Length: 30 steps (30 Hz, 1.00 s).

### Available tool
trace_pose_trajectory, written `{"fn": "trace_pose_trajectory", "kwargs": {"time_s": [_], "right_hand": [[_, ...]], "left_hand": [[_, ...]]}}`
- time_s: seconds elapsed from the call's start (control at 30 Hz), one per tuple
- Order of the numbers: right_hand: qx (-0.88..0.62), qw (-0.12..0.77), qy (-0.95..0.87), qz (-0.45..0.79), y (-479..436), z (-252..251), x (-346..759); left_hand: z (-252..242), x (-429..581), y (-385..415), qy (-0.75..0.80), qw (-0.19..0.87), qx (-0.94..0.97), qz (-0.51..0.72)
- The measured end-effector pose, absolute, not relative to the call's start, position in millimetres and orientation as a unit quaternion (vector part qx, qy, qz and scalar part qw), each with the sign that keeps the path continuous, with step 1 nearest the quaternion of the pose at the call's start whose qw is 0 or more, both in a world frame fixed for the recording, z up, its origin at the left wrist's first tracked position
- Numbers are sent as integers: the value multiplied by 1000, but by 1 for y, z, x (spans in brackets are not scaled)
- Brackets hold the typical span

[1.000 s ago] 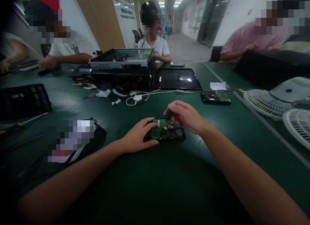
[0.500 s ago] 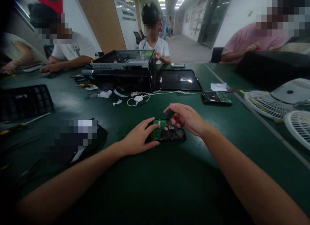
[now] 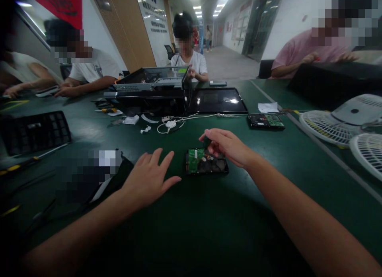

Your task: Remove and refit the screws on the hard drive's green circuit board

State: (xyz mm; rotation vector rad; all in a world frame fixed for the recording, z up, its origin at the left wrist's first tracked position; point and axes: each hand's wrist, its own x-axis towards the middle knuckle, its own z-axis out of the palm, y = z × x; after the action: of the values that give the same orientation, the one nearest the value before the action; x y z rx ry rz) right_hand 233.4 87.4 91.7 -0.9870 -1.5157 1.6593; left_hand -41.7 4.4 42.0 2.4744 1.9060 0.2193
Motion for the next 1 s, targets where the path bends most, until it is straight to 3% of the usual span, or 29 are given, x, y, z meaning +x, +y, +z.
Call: {"fn": "trace_pose_trajectory", "kwargs": {"time_s": [0.17, 0.27, 0.43, 0.5, 0.63, 0.8, 1.0], "right_hand": [[-377, 335, -591, 629, 86, 92, 233], [-376, 336, -594, 627, 86, 92, 232], [-375, 332, -593, 631, 86, 90, 231], [-379, 329, -594, 629, 88, 89, 231], [-397, 340, -605, 601, 91, 87, 232], [-377, 353, -589, 622, 93, 86, 230], [-354, 360, -543, 671, 94, 83, 230]], "left_hand": [[53, -99, -17, 749, -109, 654, -10], [55, -121, -27, 776, -102, 617, -79], [58, -104, -37, 740, -146, 656, -24], [58, -86, -33, 692, -115, 713, 12], [46, -53, -8, 563, 47, 822, 69], [15, -30, 33, 470, 156, 855, 158], [-1, -26, 42, 428, 163, 865, 205]]}}
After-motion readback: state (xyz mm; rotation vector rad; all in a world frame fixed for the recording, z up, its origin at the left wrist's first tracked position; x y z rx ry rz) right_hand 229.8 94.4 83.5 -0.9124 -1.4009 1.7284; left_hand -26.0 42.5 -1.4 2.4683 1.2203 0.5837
